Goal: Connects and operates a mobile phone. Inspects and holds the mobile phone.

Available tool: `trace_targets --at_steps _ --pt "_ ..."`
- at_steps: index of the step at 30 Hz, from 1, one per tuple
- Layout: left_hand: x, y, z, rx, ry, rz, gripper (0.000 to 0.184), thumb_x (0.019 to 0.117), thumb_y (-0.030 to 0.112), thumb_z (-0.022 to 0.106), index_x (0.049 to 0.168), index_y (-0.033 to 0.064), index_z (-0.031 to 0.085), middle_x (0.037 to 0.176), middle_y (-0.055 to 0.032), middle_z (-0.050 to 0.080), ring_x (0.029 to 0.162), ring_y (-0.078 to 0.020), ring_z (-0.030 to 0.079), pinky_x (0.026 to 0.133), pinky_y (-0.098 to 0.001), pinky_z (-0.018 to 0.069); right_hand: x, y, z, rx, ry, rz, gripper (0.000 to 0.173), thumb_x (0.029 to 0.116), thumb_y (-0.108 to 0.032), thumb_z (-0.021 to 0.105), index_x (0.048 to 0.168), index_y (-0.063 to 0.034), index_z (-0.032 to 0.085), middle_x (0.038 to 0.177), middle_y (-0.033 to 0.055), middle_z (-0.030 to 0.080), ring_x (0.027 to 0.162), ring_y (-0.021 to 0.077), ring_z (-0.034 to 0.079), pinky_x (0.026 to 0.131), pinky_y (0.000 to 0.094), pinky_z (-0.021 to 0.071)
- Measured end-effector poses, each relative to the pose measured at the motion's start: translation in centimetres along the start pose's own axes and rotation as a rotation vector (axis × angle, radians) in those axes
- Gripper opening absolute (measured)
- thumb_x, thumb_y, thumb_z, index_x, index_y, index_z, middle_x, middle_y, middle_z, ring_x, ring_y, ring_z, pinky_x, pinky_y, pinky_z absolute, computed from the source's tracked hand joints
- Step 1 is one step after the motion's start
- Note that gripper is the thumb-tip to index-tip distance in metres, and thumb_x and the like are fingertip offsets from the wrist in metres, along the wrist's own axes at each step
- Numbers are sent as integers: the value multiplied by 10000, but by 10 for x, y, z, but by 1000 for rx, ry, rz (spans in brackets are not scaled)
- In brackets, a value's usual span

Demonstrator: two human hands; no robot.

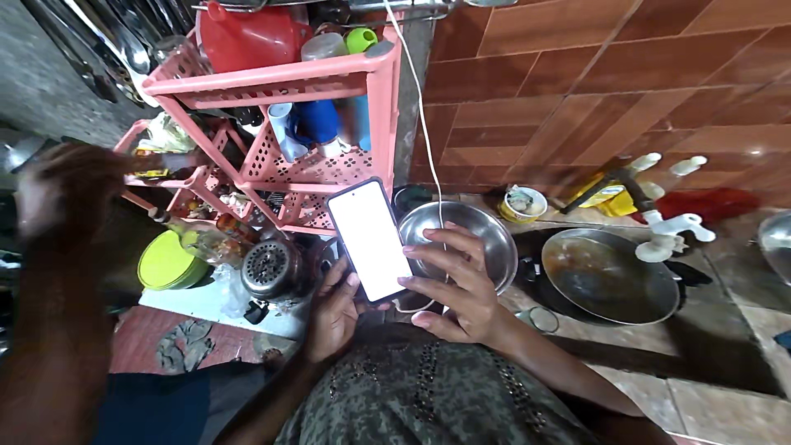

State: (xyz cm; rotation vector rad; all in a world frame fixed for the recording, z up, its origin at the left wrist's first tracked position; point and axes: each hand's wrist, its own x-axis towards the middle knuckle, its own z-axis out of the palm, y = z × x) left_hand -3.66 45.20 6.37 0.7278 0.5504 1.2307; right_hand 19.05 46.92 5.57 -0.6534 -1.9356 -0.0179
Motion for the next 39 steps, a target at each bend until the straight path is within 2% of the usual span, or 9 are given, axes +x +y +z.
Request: trace_targets --at_steps 7,14,22,26,29,34,36,39 --pt "-1 0 0 -49 0 1 375 1045 62 514 1418 58 554 1219 -202 692 997 -345 736 801 -525 631 2 0 -3 5 27 4 467 1036 -569 476 1156 -201 737 1451 56 577 1484 312 354 1239 576 210" --pt "0 2 2 -14 3 -9 391 1055 62 478 1444 34 509 1240 -207 673 1020 -345 725 823 -519 627 2 2 -3 7 21 14 445 1039 -558 481 1043 -188 728 1439 47 593 1489 314 356 1246 585 199" --pt "4 2 0 -21 2 -26 380 1061 67 471 1438 41 517 1237 -210 674 1021 -352 726 823 -525 626 2 3 -2 5 15 43 448 1042 -552 474 1088 -191 735 1438 54 590 1485 315 356 1242 577 202" --pt "8 2 -1 -27 5 -44 369 1060 69 476 1424 45 528 1229 -201 679 1015 -344 728 814 -523 628 4 5 -1 -8 28 76 455 1042 -548 475 1163 -188 726 1469 47 551 1496 301 327 1244 568 201" --pt "10 2 -1 -30 20 -55 383 1056 65 476 1437 42 516 1245 -207 670 1034 -359 722 835 -550 620 6 6 1 -59 12 138 532 1039 -571 454 1275 -164 703 1510 86 524 1494 326 331 1231 573 223" --pt "14 0 -1 -44 19 -73 386 1052 67 491 1436 43 519 1249 -211 670 1055 -373 714 853 -582 608 7 9 3 -37 -50 261 670 1044 -577 417 1483 -83 527 1592 136 441 1510 358 323 1212 614 257" --pt "15 0 -2 -47 15 -74 384 1053 66 487 1435 39 519 1249 -212 670 1060 -375 712 862 -582 606 7 10 4 39 -78 313 712 1043 -597 398 1536 -85 448 1585 109 461 1518 322 327 1219 611 252" --pt "18 -1 -3 -41 7 -79 381 1059 67 475 1436 39 521 1257 -204 668 1069 -367 710 876 -580 602 5 11 7 103 -89 333 729 1039 -606 403 1538 -77 443 1554 105 498 1498 320 356 1217 614 259"
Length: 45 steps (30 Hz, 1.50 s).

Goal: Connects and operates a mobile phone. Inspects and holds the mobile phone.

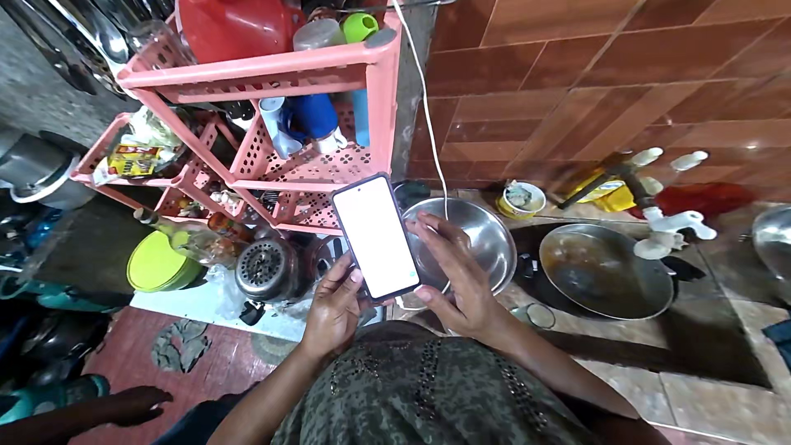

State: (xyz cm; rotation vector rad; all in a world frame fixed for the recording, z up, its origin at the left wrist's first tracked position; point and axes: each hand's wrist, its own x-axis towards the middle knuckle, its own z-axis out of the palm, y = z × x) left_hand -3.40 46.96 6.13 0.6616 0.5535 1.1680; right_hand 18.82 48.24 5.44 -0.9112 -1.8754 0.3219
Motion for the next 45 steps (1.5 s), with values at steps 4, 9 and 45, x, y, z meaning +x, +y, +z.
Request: trace_targets --at_steps 4,9,45 --pt "2 0 -1 -6 -4 -4 379 1059 64 483 1434 40 527 1255 -207 668 1067 -364 711 877 -577 602 0 1 1 4 -4 0 708 1041 -601 408 1527 -90 461 1556 99 492 1493 314 362 1212 611 268" --pt "3 0 0 -8 13 -13 376 1062 64 463 1433 39 524 1246 -208 672 1056 -364 715 872 -573 604 -1 3 2 -5 -5 0 694 1046 -598 401 1539 -114 454 1570 91 479 1499 314 355 1209 609 278" --pt "-9 3 7 40 87 41 391 1079 89 412 1463 39 463 1222 -212 673 1016 -355 726 828 -545 623 -5 -2 -3 -123 72 -183 451 1048 -552 460 1126 -216 750 1508 76 543 1524 348 292 1232 635 184"
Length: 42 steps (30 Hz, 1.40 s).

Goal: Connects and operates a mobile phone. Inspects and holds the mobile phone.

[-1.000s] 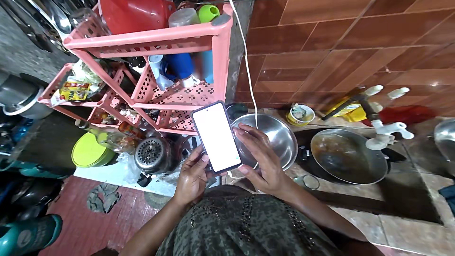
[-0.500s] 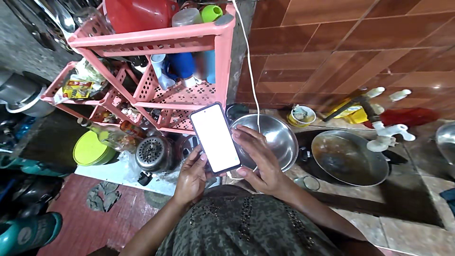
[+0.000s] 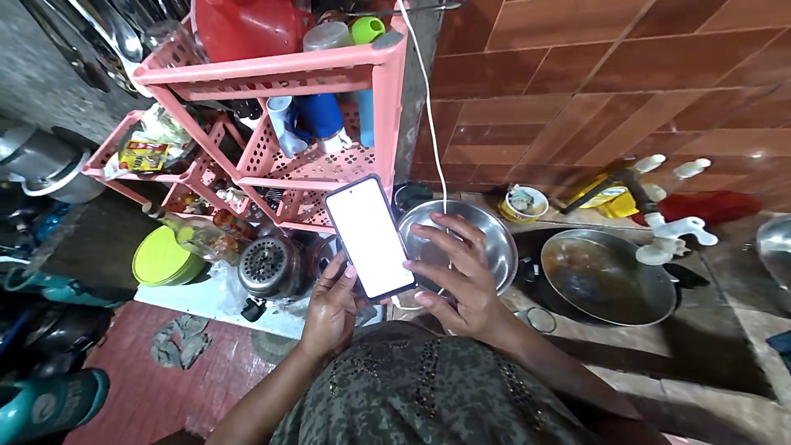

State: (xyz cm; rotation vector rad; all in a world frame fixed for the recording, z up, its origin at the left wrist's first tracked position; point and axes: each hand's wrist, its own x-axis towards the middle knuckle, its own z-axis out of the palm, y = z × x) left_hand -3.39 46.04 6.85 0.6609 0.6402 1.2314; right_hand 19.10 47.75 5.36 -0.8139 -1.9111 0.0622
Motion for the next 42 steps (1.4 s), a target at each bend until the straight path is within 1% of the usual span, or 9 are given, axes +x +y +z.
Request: trace_targets --at_steps 3,9,15,21,25,30,33,37,42 --pt "-2 0 0 -9 -10 11 388 1075 93 424 1455 39 475 1217 -212 676 1019 -354 725 833 -547 621 1 -1 -1 -15 -1 2 463 1044 -566 458 1144 -225 756 1511 81 540 1524 345 291 1232 634 179" --pt "-6 0 1 -21 -3 27 371 1070 89 440 1433 41 497 1201 -202 686 1012 -346 728 830 -535 622 0 -3 -2 13 -12 -15 472 1049 -560 450 1111 -203 753 1494 82 553 1521 350 293 1236 623 182" --pt "-8 -1 0 -37 -3 23 361 1062 91 474 1418 50 522 1196 -197 691 1012 -334 732 832 -526 625 -1 -6 5 -4 -93 -40 521 1031 -622 435 1241 -251 734 1575 82 467 1542 348 237 1235 624 142" --pt "-10 -2 -1 -39 -7 37 336 1051 78 502 1380 51 566 1180 -186 700 1006 -318 733 837 -514 624 1 -10 8 -23 -146 -49 550 1019 -661 419 1296 -284 707 1601 98 427 1546 359 212 1229 625 145" --pt "-11 -3 -2 -51 -2 37 328 1049 85 516 1370 56 575 1176 -189 700 1003 -320 733 833 -511 625 1 -9 10 -25 -152 -46 569 1017 -668 413 1279 -266 719 1585 104 452 1538 367 232 1222 627 158" --pt "-12 -1 -1 -47 10 34 355 1060 91 481 1410 64 532 1190 -191 696 1012 -337 731 829 -529 625 -2 -7 4 -1 -36 -46 523 1027 -620 456 1211 -223 744 1541 80 512 1535 349 264 1239 614 167" --pt "-11 -2 -2 -59 8 32 357 1065 91 471 1417 62 523 1188 -207 694 999 -354 734 819 -539 626 -2 -6 3 -13 -29 -28 514 1026 -617 460 1220 -235 743 1555 74 493 1543 344 241 1236 622 161" --pt "-10 -2 -3 -68 6 36 349 1064 86 473 1405 58 536 1185 -196 698 997 -344 735 820 -534 627 -2 -5 5 -30 -50 -6 512 1028 -614 459 1215 -236 748 1540 83 508 1532 350 262 1229 628 168" --pt "-8 -2 -4 -74 -2 31 355 1065 94 475 1414 56 527 1193 -216 689 1011 -367 729 828 -561 619 -2 -4 3 -21 -19 1 491 1031 -592 470 1210 -230 749 1542 67 513 1538 343 261 1235 640 166"
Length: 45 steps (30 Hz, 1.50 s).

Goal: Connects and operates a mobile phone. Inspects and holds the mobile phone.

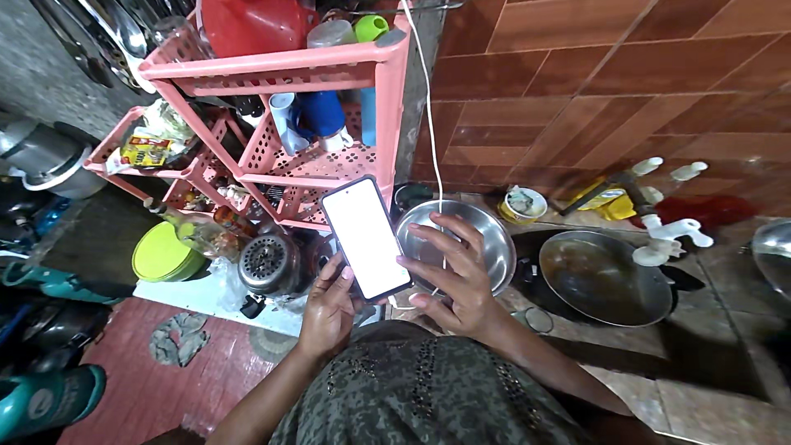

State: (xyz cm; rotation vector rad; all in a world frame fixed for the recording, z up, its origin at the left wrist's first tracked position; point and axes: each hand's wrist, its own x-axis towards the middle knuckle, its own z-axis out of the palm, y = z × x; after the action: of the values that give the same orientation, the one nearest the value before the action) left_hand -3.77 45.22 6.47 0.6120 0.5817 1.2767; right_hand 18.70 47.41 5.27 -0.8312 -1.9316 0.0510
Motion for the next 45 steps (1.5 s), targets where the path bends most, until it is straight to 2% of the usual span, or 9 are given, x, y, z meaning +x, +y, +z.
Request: trace_targets --at_steps 7,15,32,45 --pt "1 1 1 21 5 -9 364 1057 89 492 1418 57 529 1192 -196 694 1010 -341 731 834 -535 623 2 0 1 6 -24 -6 513 1029 -608 460 1202 -224 752 1536 86 514 1534 352 259 1230 630 168" --pt "1 -1 1 17 -4 6 324 1033 77 541 1352 55 588 1173 -182 702 1003 -314 732 855 -523 616 6 -6 10 15 -148 -68 573 1006 -683 424 1306 -279 699 1592 98 439 1549 357 208 1236 620 133" --pt "2 2 2 34 2 -4 323 1036 73 529 1354 49 583 1169 -178 703 987 -299 736 840 -497 623 11 -7 12 25 -193 -71 583 1001 -693 423 1318 -285 694 1605 101 421 1550 362 201 1230 620 144" --pt "4 1 0 15 -4 -11 335 1056 86 499 1384 47 553 1190 -199 692 1016 -332 729 848 -523 619 7 -3 11 45 -121 -69 572 1005 -670 446 1272 -244 718 1578 100 455 1547 354 220 1240 617 146"
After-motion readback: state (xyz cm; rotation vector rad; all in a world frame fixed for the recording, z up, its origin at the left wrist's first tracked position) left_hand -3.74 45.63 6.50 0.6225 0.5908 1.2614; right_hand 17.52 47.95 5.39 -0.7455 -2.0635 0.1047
